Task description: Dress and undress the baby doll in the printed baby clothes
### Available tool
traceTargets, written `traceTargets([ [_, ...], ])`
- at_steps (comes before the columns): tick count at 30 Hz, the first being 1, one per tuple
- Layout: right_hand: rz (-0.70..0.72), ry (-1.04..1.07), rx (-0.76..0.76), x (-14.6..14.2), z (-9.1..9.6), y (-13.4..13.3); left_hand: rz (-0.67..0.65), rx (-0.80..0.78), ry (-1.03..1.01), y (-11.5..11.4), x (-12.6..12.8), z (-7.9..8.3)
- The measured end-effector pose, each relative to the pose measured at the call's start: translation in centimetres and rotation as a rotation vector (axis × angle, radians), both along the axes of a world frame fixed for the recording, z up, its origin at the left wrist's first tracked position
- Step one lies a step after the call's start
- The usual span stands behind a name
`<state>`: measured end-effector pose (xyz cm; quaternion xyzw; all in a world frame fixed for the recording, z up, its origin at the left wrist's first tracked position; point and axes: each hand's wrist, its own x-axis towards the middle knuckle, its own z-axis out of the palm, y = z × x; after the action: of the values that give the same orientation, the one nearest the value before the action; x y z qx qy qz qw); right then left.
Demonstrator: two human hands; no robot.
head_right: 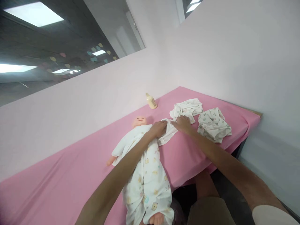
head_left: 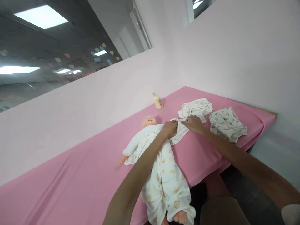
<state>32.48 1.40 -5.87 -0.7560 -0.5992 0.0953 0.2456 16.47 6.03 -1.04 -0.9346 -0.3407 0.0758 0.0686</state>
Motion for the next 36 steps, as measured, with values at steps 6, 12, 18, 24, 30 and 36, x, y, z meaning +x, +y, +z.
traceTargets([
  [6, 0.057, 0.091, -0.015, 0.1, -0.4, 0.8, -0.082, -0.016, -0.072, 0.9, 0.7, -1.4],
  [12, 0.027, 0.069, 0.003, 0.3, -0.8, 1.0, -0.050, -0.012, -0.101, 0.6, 0.9, -1.9],
  [18, -0.150, 0.038, 0.017, 1.0, -0.3, 0.1, 0.024, -0.058, -0.179, 0.1, 0.5, -0.7],
  [24, -0.235, 0.104, -0.063, 1.5, -0.1, -0.3, 0.144, -0.109, -0.274, 0.2, -0.2, -0.1],
  [30, -0.206, 0.072, -0.068, 1.2, -0.3, -0.6, 0.146, -0.042, -0.380, -0.4, -0.3, 0.3],
  [36, -0.178, -0.020, -0.054, 0.8, -0.4, -0.8, 0.089, -0.002, -0.280, -0.2, 0.0, -0.7],
])
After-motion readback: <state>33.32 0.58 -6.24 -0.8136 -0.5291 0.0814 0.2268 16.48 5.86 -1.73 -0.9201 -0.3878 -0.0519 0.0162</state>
